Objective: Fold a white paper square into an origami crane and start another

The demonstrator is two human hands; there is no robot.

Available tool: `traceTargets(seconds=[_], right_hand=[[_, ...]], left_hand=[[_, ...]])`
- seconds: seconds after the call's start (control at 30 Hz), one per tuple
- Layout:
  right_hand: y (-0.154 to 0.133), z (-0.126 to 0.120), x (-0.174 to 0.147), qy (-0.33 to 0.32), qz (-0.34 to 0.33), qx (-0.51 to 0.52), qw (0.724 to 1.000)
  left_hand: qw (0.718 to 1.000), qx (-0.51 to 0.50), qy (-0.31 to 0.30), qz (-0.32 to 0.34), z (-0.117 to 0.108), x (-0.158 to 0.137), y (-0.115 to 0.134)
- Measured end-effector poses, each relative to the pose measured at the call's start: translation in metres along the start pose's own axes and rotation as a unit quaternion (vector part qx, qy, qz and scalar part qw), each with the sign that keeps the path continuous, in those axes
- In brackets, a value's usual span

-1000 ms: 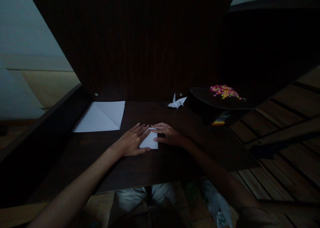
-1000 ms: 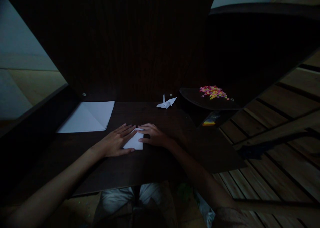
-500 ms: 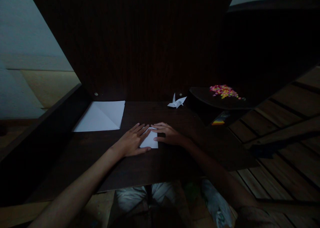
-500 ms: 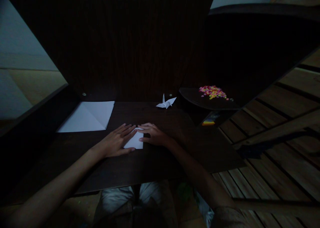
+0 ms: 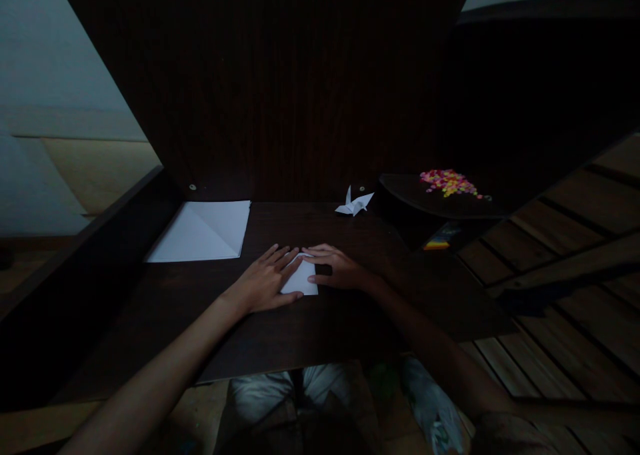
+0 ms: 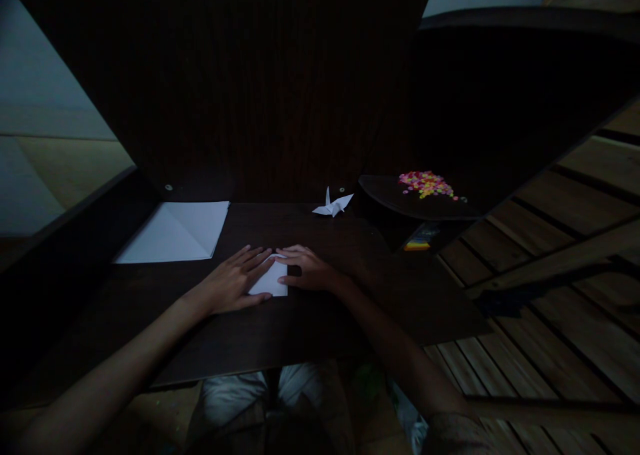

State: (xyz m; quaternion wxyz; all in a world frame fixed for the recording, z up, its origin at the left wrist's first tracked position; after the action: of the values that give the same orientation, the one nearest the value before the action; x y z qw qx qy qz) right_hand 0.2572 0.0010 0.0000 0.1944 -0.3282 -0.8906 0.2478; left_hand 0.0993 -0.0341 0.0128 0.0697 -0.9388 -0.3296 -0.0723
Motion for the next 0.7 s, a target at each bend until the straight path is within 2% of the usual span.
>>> traceTargets(seconds=[0.33,0.7], right_hand=[[0.0024,-0.0006,0.0005,0.005,0.001,0.022,1.000],[0.0016,-0.0033,0.0010,-0.029,0.016,0.010,0.999]], left_hand=[[1.000,0.007,-0.009,0.001,-0.0010,-0.0008,0.0018],[0.999,0.021,-0.032,0.002,-0.0032,-0.0021,0.0072]])
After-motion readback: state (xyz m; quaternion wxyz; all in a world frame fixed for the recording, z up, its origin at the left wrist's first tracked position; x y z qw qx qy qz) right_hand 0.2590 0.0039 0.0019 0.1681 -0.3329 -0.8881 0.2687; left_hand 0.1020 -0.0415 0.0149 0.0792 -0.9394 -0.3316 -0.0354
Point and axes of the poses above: each hand's wrist, its own x-axis towards the middle knuckle, its own z-axis out of the palm, y = z × x, the point moved 6 cm from there along x, towards the middle knuckle, and after that the axes turned 2 degrees about -z, right-handed, at the moved point
